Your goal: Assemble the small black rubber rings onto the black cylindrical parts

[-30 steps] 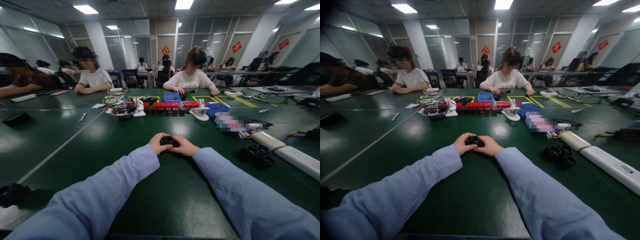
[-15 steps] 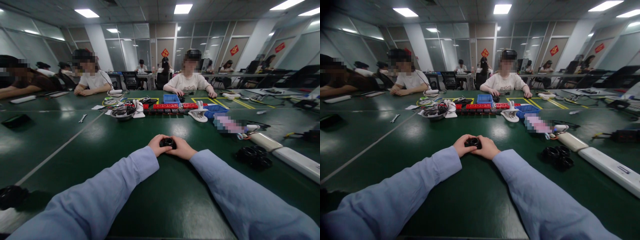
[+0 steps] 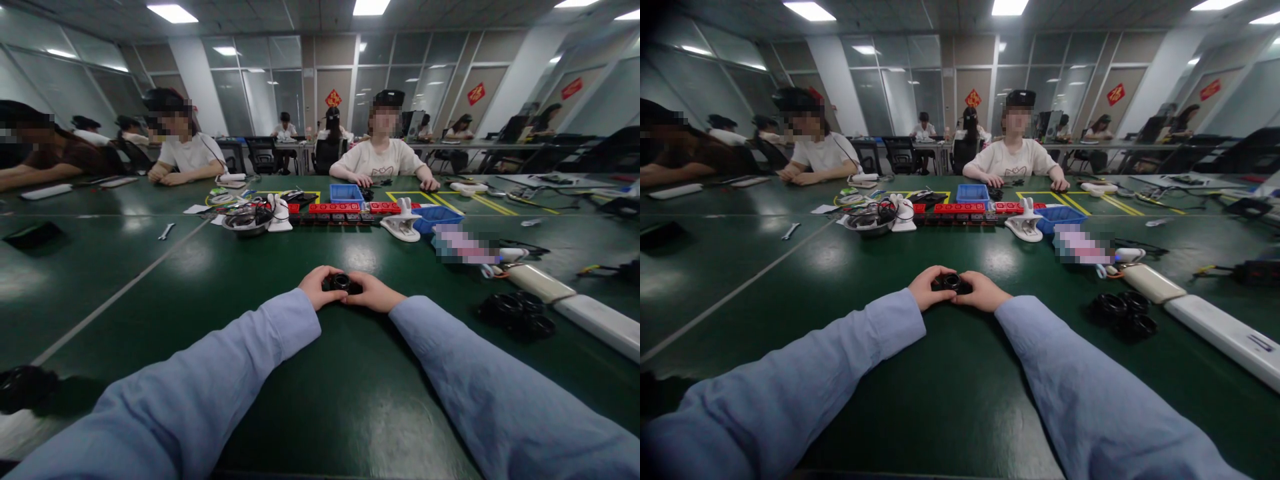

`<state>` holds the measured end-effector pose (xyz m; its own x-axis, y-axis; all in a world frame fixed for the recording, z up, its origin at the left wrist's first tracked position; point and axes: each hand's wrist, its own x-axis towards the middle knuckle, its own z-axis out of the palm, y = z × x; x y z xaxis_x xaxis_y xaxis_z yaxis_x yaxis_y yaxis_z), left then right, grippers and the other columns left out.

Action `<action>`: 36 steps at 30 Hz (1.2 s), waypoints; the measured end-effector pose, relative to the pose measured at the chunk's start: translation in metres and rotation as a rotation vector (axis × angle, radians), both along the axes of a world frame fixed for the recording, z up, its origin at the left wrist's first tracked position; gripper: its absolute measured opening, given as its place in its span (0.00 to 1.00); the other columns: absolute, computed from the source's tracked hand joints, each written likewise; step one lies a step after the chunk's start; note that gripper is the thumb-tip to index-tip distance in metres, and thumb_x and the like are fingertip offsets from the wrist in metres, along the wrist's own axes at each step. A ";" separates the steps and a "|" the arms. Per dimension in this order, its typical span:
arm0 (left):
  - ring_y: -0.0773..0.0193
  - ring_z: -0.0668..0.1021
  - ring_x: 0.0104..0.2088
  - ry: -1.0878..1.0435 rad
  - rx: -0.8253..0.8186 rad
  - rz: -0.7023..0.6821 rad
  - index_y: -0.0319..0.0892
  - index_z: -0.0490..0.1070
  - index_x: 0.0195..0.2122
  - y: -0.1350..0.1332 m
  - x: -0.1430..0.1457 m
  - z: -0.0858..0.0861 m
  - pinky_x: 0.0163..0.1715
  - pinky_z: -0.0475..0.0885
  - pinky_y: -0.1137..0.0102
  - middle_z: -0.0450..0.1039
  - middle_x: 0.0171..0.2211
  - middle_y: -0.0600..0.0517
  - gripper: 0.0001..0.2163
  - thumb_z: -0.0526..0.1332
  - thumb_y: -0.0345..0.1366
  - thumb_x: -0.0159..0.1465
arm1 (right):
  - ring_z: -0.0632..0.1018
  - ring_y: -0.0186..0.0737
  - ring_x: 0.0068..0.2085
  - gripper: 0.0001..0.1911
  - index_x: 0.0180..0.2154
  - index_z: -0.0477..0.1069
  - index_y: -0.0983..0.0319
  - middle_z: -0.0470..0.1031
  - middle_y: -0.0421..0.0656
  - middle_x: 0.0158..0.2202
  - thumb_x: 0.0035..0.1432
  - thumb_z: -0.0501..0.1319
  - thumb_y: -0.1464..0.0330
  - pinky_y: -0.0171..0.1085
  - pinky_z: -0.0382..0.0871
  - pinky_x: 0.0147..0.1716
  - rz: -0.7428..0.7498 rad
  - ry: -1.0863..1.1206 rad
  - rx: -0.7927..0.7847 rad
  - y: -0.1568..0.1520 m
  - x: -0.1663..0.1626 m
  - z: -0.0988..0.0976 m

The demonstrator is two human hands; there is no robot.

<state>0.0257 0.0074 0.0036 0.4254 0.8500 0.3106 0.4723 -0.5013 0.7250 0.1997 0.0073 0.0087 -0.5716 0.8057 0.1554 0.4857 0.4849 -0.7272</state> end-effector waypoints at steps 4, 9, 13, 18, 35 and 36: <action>0.62 0.69 0.37 0.008 0.013 0.025 0.41 0.65 0.39 -0.002 0.002 0.001 0.36 0.65 0.68 0.67 0.36 0.51 0.18 0.64 0.37 0.46 | 0.68 0.35 0.30 0.16 0.33 0.66 0.66 0.67 0.40 0.29 0.41 0.62 0.64 0.33 0.59 0.27 -0.040 -0.015 -0.010 0.001 -0.001 -0.004; 0.62 0.70 0.36 0.042 0.070 0.201 0.40 0.65 0.36 -0.006 0.010 0.002 0.37 0.66 0.67 0.66 0.34 0.51 0.17 0.64 0.38 0.45 | 0.67 0.35 0.27 0.16 0.29 0.62 0.64 0.66 0.40 0.26 0.39 0.62 0.62 0.32 0.56 0.24 -0.301 -0.188 0.105 -0.001 -0.012 -0.006; 0.60 0.70 0.36 0.076 0.097 0.297 0.40 0.65 0.36 -0.006 0.012 0.001 0.38 0.66 0.65 0.66 0.33 0.50 0.18 0.64 0.40 0.45 | 0.67 0.37 0.28 0.12 0.29 0.62 0.64 0.67 0.44 0.27 0.43 0.59 0.62 0.33 0.55 0.24 -0.492 -0.358 0.234 -0.008 -0.025 -0.004; 0.62 0.70 0.37 0.046 0.082 0.150 0.40 0.65 0.36 -0.003 0.004 0.003 0.37 0.66 0.67 0.66 0.34 0.51 0.17 0.64 0.37 0.46 | 0.69 0.40 0.35 0.19 0.38 0.63 0.64 0.68 0.46 0.34 0.43 0.60 0.61 0.36 0.59 0.32 -0.368 -0.289 0.274 -0.014 -0.022 -0.002; 0.61 0.69 0.38 0.015 -0.015 0.017 0.42 0.65 0.38 -0.003 -0.002 0.005 0.33 0.65 0.69 0.67 0.36 0.51 0.18 0.64 0.38 0.46 | 0.69 0.36 0.32 0.14 0.36 0.67 0.65 0.69 0.42 0.31 0.44 0.60 0.66 0.34 0.61 0.31 -0.044 -0.044 0.061 -0.001 -0.001 -0.003; 0.61 0.69 0.38 0.014 -0.019 0.016 0.42 0.65 0.38 -0.003 -0.002 0.005 0.33 0.65 0.69 0.67 0.36 0.51 0.17 0.64 0.38 0.46 | 0.69 0.36 0.32 0.14 0.36 0.67 0.65 0.69 0.42 0.31 0.44 0.60 0.66 0.34 0.61 0.31 -0.043 -0.044 0.061 -0.002 0.000 -0.003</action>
<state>0.0233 0.0041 0.0090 0.4157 0.8624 0.2890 0.4901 -0.4800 0.7276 0.1993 0.0058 0.0061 -0.5437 0.8197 0.1802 0.5383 0.5053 -0.6745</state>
